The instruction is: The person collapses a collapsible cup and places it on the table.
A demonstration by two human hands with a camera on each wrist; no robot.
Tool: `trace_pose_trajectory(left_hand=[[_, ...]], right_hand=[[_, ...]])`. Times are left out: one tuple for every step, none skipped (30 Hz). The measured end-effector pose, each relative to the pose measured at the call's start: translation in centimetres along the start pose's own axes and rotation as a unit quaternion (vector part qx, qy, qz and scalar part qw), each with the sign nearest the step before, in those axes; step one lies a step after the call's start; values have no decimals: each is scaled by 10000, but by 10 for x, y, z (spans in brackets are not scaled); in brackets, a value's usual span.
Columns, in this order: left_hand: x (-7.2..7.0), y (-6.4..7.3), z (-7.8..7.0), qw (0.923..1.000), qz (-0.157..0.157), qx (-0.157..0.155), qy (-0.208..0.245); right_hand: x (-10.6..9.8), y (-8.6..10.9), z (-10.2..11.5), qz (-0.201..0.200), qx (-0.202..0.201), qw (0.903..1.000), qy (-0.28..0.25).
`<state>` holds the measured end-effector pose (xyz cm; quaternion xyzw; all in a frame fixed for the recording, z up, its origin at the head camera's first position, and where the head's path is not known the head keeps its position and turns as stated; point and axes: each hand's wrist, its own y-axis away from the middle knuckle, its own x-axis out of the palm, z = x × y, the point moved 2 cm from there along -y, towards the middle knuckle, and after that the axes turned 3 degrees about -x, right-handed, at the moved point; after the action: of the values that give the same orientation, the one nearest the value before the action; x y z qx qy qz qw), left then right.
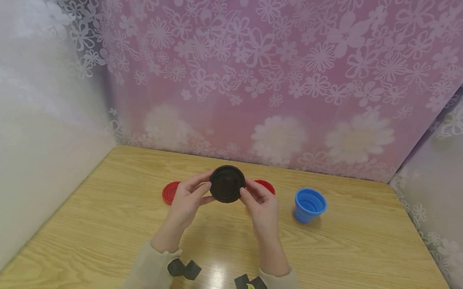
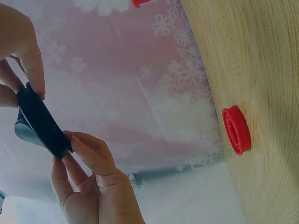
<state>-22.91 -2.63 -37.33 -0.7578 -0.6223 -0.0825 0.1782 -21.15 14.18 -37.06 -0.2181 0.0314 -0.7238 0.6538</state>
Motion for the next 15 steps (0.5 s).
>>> trace_pose_trajectory(left_hand=[[0, 0, 0, 10000, -18, 24, -28], [0, 0, 0, 10000, -34, 44, -52], [-1, 0, 0, 9999, -58, 58, -71], [-1, 0, 0, 9999, -79, 69, -84], [-1, 0, 1, 9999, -102, 73, -89], [-1, 0, 1, 9999, -125, 65, -85], [-1, 0, 1, 9998, -153, 57, -83], [-1, 0, 1, 9998, -176, 38, -87], [-1, 0, 1, 9998, -199, 17, -90], [0, 0, 1, 9997, -209, 1, -89], [0, 0, 1, 9997, -219, -15, -90], [0, 0, 1, 9997, -223, -28, -104], [0, 0, 1, 9997, -218, -30, -114], [0, 0, 1, 9997, -209, -35, -135], [0, 0, 0, 9997, -192, -33, -135]], right_hand=[[0, 0, 0, -11, 7, 10000, 15], [0, 0, 0, -23, 11, 10000, 15], [0, 0, 0, -33, 16, 10000, 18], [0, 0, 0, -50, 22, 10000, 7], [0, 0, 0, -67, 29, 10000, 2], [1, 0, 0, -86, 39, 10000, 5], [1, 0, 0, -108, 45, 9999, 8], [1, 0, 0, -128, 58, 9999, 11], [1, 0, 0, -149, 70, 9999, 33], [1, 0, 0, -169, 82, 9998, 55], [1, 0, 0, -188, 92, 9998, 74], [2, 0, 0, -203, 103, 9997, 93], [2, 0, 0, -223, 113, 9996, 106], [2, 0, 0, -240, 131, 9995, 129], [2, 0, 0, -252, 135, 9995, 147]])
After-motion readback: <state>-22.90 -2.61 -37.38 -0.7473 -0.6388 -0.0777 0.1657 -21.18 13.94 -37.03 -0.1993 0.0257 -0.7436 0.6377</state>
